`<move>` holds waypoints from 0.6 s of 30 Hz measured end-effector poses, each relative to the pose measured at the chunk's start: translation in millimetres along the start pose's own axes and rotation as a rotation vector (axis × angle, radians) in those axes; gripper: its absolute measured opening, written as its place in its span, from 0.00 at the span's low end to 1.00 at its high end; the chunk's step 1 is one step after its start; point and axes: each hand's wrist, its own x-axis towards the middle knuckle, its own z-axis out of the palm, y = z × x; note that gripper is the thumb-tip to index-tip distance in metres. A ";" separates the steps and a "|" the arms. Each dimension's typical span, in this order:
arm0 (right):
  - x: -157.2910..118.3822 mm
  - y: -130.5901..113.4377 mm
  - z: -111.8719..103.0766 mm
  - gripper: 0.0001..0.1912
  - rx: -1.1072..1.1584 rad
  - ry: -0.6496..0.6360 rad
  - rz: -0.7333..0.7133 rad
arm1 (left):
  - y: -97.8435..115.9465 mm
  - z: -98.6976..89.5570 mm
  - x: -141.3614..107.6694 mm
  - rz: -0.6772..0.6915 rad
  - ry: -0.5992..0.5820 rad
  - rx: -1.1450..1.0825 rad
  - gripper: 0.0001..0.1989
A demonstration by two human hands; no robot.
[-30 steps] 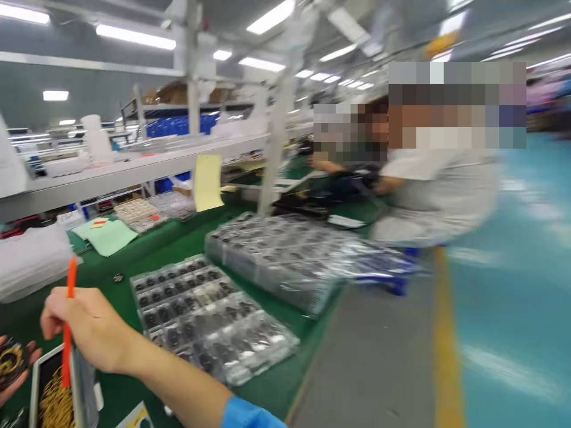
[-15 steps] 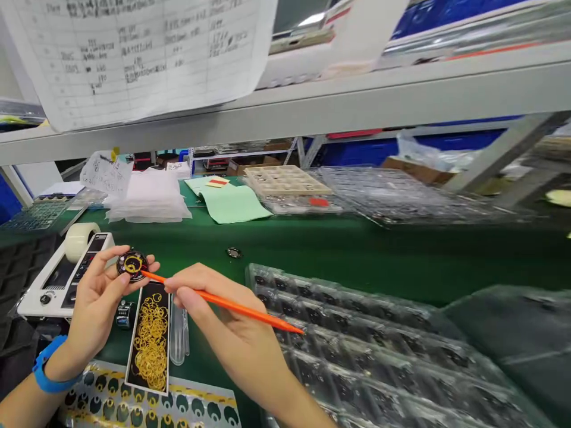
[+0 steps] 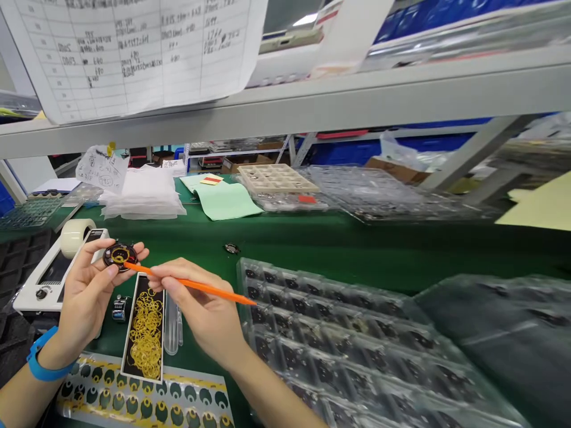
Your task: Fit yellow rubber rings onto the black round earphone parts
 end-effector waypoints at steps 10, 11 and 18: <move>12.7 -1.4 -19.7 0.11 -0.204 -0.298 -0.263 | 8.4 -2.0 2.1 -0.090 -0.035 -0.011 0.08; 13.8 -2.6 -21.7 0.11 -0.231 -0.334 -0.288 | 9.6 -1.7 2.5 -0.108 -0.033 -0.013 0.08; 11.2 -9.4 -20.2 0.12 -0.652 -0.486 -0.541 | 11.0 -4.6 9.0 -0.251 0.051 0.008 0.14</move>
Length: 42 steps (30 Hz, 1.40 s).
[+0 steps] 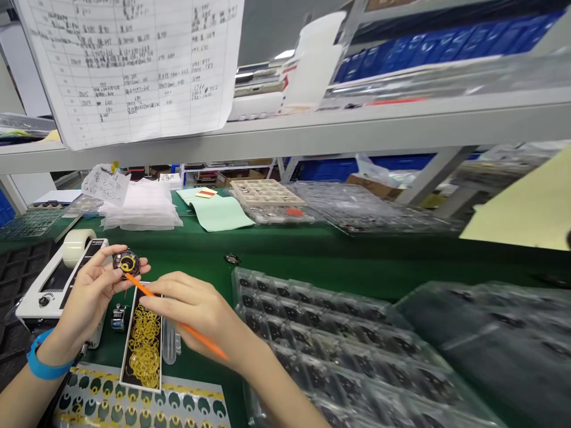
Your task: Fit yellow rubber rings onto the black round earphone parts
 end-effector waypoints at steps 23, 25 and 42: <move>2.6 -14.6 26.1 0.17 -0.003 0.428 0.212 | -19.8 17.7 -7.8 0.036 0.062 -0.033 0.19; 2.5 -12.6 25.4 0.17 -0.036 0.402 0.169 | -20.1 17.0 -7.4 0.029 0.064 -0.019 0.19; 5.7 -14.2 -2.2 0.14 -0.097 0.389 0.248 | -18.5 2.7 7.3 0.004 0.088 0.135 0.16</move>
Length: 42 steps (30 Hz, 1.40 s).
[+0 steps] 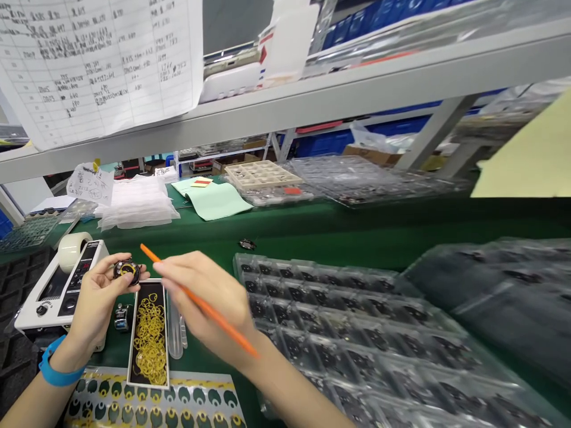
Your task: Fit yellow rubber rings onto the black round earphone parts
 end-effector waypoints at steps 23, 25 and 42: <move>-23.8 0.5 38.7 0.06 -0.266 0.025 0.073 | -14.1 17.6 -18.4 0.203 0.074 0.369 0.16; -23.0 0.1 37.7 0.06 -0.250 0.026 0.094 | -16.6 18.4 -21.5 0.246 0.048 0.398 0.18; -19.5 5.3 32.7 0.08 -0.033 0.007 0.223 | -22.6 19.3 -24.1 0.535 -0.047 0.634 0.20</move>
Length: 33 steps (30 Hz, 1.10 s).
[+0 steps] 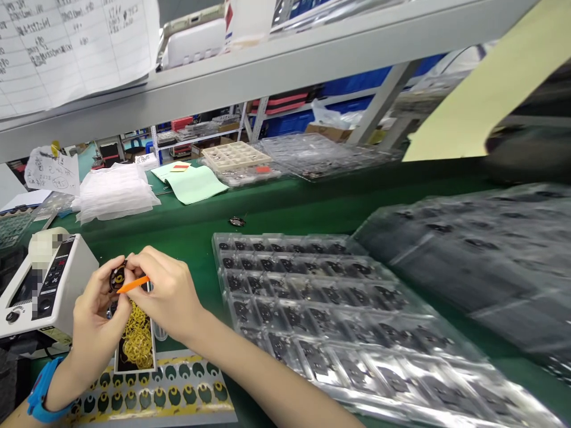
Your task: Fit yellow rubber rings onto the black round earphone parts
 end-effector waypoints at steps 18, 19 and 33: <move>21.8 9.6 -17.4 0.07 0.480 -0.391 0.670 | -21.1 -14.1 24.9 -0.247 0.172 -0.253 0.19; 21.6 15.8 -14.8 0.07 0.437 -0.438 0.708 | -19.7 -17.8 28.0 -0.216 0.216 -0.263 0.19; 9.6 33.1 6.9 0.10 0.108 -0.695 0.648 | -3.7 -31.4 29.3 -0.114 0.242 -0.266 0.17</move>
